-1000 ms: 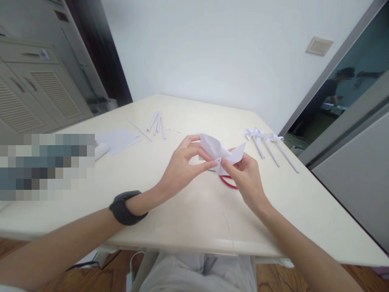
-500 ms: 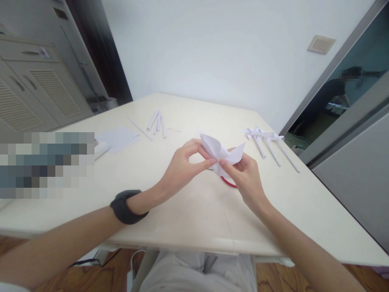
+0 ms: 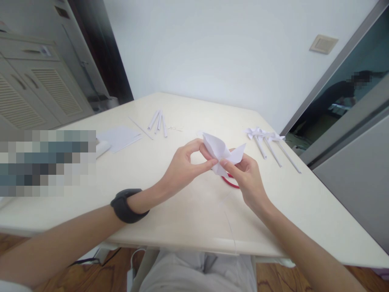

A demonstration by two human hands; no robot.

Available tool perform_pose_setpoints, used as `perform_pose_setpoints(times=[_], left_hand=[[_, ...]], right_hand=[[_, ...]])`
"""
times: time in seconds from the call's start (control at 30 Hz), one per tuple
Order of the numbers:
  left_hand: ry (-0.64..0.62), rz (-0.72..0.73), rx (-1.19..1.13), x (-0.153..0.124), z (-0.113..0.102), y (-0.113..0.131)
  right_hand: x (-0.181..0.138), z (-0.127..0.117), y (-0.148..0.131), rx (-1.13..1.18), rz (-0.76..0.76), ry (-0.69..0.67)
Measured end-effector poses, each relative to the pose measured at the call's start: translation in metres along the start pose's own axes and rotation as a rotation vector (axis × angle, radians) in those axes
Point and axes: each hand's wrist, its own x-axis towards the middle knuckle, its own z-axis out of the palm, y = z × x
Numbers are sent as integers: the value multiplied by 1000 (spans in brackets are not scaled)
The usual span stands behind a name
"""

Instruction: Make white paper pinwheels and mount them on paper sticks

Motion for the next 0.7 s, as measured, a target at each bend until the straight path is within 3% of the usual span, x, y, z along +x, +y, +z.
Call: perform_pose_setpoints(times=[0.7], left_hand=[[35, 14, -4, -1, 1, 0]], right_hand=[[1, 0, 0, 2, 1, -27]])
